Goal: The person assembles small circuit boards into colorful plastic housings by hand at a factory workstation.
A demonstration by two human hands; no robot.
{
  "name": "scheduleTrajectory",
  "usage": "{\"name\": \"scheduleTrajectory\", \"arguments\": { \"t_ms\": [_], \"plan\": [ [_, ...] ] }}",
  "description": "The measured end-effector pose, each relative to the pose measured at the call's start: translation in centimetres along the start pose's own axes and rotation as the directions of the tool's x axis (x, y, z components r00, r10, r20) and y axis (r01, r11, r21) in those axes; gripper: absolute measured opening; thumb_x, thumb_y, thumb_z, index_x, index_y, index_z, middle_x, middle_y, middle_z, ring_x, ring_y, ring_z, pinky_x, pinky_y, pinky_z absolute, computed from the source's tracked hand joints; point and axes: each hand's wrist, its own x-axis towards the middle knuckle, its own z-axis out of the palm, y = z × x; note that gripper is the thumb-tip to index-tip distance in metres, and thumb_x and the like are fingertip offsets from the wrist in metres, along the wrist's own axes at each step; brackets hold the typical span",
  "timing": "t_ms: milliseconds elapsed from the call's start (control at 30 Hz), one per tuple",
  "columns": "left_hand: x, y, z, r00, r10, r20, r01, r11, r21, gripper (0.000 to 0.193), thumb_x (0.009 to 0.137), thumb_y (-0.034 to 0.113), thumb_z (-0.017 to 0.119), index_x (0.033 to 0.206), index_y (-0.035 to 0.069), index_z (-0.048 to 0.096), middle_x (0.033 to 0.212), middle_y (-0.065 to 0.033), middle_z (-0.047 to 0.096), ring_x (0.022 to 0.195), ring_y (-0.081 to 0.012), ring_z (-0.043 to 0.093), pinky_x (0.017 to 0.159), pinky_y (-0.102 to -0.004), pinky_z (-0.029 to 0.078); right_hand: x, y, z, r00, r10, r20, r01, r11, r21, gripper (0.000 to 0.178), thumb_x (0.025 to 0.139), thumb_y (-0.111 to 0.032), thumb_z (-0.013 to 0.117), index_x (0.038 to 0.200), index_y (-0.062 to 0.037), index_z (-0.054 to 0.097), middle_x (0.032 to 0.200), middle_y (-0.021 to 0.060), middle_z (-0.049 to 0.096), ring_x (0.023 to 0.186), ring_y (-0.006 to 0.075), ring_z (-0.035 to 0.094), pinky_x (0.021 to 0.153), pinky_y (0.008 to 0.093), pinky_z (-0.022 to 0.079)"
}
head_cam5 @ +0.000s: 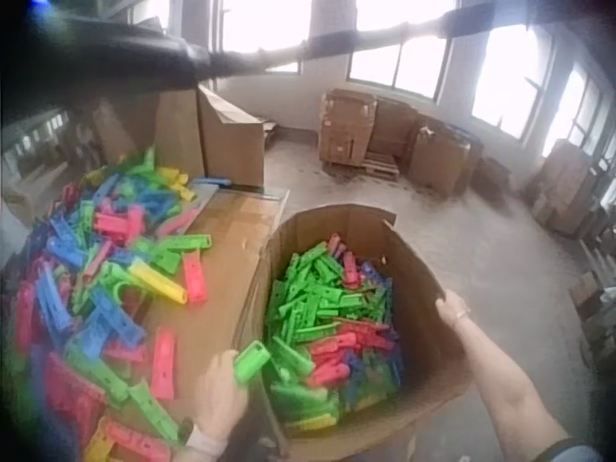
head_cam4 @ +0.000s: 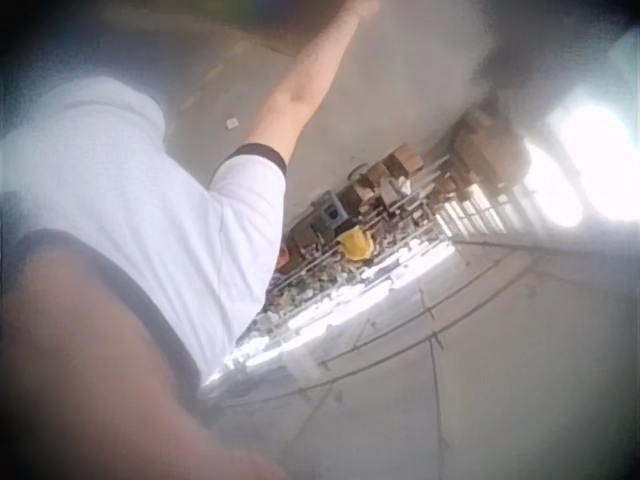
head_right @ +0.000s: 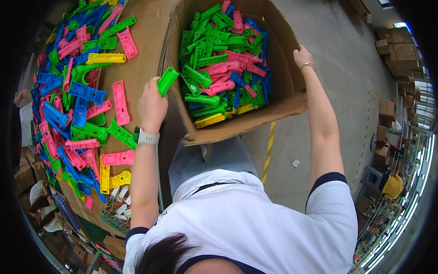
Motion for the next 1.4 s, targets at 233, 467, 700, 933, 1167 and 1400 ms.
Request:
{"name": "scheduleTrajectory", "arguments": {
  "t_ms": [233,467,700,933,1167,1400],
  "plan": [
    [-2.3,11.3,4.0,0.673,-0.171,0.720,0.619,-0.402,-0.674,0.037,0.082,0.010,0.058,0.117,0.005,0.046,0.098,-0.0080,0.053,0.082,-0.0178,0.056,0.067,-0.0357,0.049,-6.3,1.0,2.6,0.764,-0.602,-0.231,0.551,0.796,-0.251,0.047,0.077,-0.027,0.061,0.115,-0.0024,0.050,0.125,0.0203,0.046,0.113,0.0399,0.044,0.097,0.0426,0.036],
    [3.7,8.7,18.7,0.332,-0.888,0.317,0.874,0.163,-0.458,0.045,0.073,0.009,0.054,0.115,-0.005,0.046,0.116,-0.0224,0.049,0.112,-0.0350,0.045,0.094,-0.0410,0.037,-7.3,0.5,17.2,0.842,-0.035,0.539,-0.304,0.795,0.526,0.075,0.082,-0.058,0.047,0.126,0.0028,0.043,0.128,0.0217,0.046,0.120,0.0330,0.042,0.100,0.0358,0.032],
    [11.4,-1.2,25.1,0.741,-0.661,0.120,0.670,0.740,-0.061,0.078,0.069,0.038,0.063,0.137,0.016,0.031,0.141,-0.0236,0.022,0.128,-0.0385,0.028,0.105,-0.0458,0.023,-6.6,-3.3,25.9,0.520,0.388,0.760,-0.853,0.277,0.442,0.104,0.065,-0.084,0.036,0.143,-0.0181,0.016,0.146,0.0093,0.023,0.130,0.0367,0.024,0.093,0.0668,0.021],
    [12.9,-3.0,26.9,0.731,-0.612,0.300,0.660,0.746,-0.088,0.091,0.066,0.049,0.064,0.138,0.012,0.022,0.130,-0.0260,0.037,0.117,-0.0429,0.038,0.099,-0.0461,0.032,-6.9,-5.9,31.0,0.813,0.227,0.537,-0.553,0.588,0.590,0.082,0.082,-0.062,0.043,0.136,-0.0002,0.031,0.137,0.0195,0.036,0.129,0.0305,0.033,0.105,0.0345,0.023],
    [11.1,-2.5,27.6,0.700,-0.622,0.353,0.662,0.750,0.009,0.089,0.065,0.056,0.066,0.131,0.006,0.033,0.124,-0.0221,0.045,0.112,-0.0374,0.045,0.096,-0.0418,0.034,-7.1,-11.8,26.5,0.886,0.202,0.418,-0.456,0.205,0.866,0.082,0.087,-0.049,0.045,0.142,-0.0006,0.008,0.148,0.0154,0.013,0.136,0.0245,0.013,0.109,0.0308,0.012],
    [9.3,-0.8,27.2,0.702,-0.457,0.546,0.708,0.363,-0.606,0.082,0.070,0.046,0.068,0.131,0.002,0.035,0.122,-0.0194,0.051,0.112,-0.0297,0.050,0.095,-0.0339,0.036,-8.0,-13.2,26.5,0.832,0.108,0.544,-0.554,0.192,0.810,0.092,0.083,-0.054,0.051,0.142,-0.0015,0.005,0.148,0.0139,0.013,0.135,0.0246,0.016,0.108,0.0328,0.014]
  ]
}}
